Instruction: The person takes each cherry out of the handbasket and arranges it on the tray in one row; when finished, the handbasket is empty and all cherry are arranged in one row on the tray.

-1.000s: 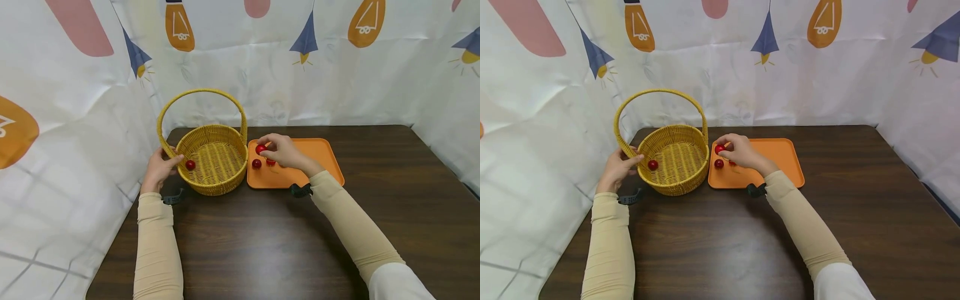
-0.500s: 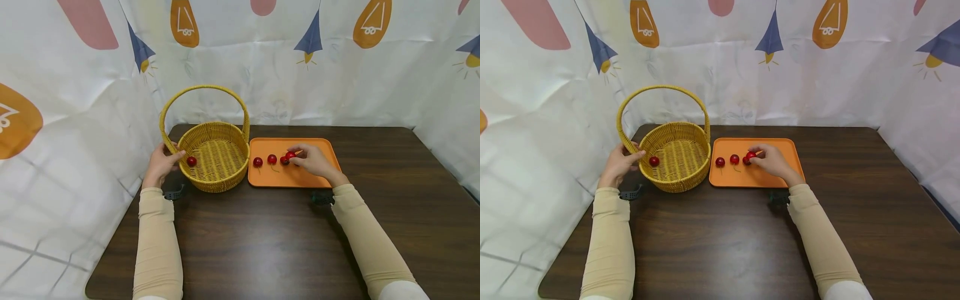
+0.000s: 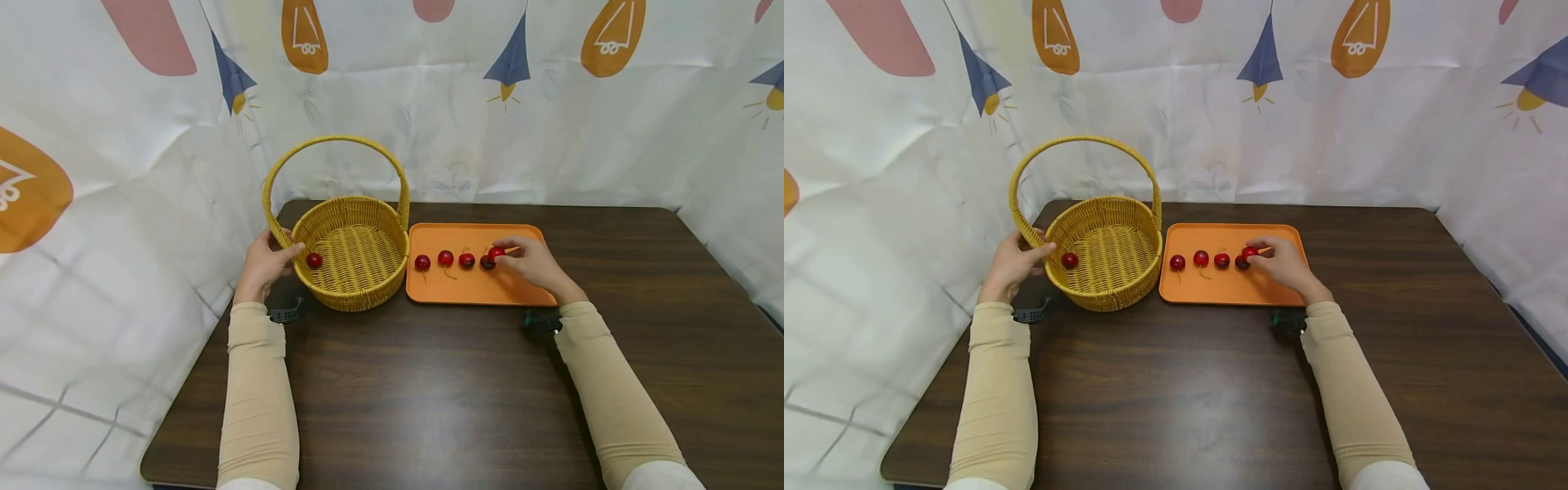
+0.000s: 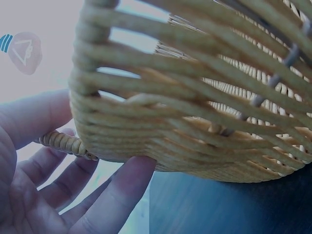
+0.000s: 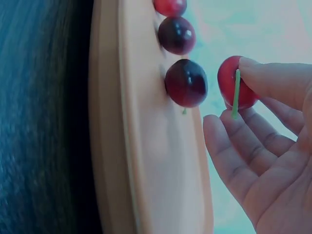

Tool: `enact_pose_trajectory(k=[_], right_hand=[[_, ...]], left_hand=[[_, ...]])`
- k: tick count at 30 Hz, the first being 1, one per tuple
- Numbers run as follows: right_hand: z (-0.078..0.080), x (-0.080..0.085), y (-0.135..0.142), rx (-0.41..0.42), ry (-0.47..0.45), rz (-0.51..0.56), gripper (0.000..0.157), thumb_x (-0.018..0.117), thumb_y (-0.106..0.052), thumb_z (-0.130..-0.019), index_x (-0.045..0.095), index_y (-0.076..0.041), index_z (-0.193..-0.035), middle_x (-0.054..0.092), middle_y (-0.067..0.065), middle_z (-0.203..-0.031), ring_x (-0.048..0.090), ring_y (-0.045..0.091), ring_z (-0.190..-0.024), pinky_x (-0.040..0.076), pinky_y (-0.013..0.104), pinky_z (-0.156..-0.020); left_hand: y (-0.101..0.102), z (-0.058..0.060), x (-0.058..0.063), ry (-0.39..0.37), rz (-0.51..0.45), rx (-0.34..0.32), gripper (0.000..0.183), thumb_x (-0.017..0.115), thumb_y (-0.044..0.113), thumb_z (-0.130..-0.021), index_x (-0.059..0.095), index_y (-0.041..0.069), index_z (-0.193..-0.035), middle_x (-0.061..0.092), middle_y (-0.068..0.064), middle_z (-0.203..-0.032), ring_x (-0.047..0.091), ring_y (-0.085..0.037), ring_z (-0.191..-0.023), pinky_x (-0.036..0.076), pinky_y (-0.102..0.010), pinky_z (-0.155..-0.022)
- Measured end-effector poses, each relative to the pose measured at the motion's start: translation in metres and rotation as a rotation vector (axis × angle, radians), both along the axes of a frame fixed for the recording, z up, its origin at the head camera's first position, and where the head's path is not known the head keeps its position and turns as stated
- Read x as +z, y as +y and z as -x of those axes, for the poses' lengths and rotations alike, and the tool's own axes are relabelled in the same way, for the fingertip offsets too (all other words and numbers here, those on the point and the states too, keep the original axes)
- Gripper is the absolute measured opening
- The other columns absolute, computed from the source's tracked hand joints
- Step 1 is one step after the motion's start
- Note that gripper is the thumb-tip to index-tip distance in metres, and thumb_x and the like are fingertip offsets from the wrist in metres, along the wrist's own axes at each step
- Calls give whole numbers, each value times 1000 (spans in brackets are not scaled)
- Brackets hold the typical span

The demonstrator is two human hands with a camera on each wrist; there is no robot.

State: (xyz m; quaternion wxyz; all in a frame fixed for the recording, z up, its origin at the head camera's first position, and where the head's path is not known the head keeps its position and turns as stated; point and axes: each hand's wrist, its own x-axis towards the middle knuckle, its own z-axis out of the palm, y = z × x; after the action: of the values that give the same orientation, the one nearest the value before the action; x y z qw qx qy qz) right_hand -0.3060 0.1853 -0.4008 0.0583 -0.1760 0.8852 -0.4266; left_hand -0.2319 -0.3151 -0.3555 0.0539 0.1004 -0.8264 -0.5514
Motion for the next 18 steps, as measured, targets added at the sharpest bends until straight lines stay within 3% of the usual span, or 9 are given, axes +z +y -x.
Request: enact_pose_trajectory(k=[10, 18], right_hand=[[3, -7, 17, -61, -17, -33, 42, 64, -24, -96, 57, -7, -134, 55, 17, -132, 59, 35, -112, 48, 48, -92], [5, -15, 19, -75, -48, -61, 40, 65, -22, -96, 58, -4, -131, 57, 20, -126, 61, 36, -108, 55, 28, -79]], left_hand=[[2, 1, 2, -10, -12, -2, 60, 69, 32, -92, 41, 4, -137, 48, -5, -118, 57, -27, -106, 57, -42, -81], [2, 1, 2, -9, 5, 12, 59, 69, 34, -92, 42, 4, -136, 49, -3, -116, 57, -22, -103, 57, -42, -80]])
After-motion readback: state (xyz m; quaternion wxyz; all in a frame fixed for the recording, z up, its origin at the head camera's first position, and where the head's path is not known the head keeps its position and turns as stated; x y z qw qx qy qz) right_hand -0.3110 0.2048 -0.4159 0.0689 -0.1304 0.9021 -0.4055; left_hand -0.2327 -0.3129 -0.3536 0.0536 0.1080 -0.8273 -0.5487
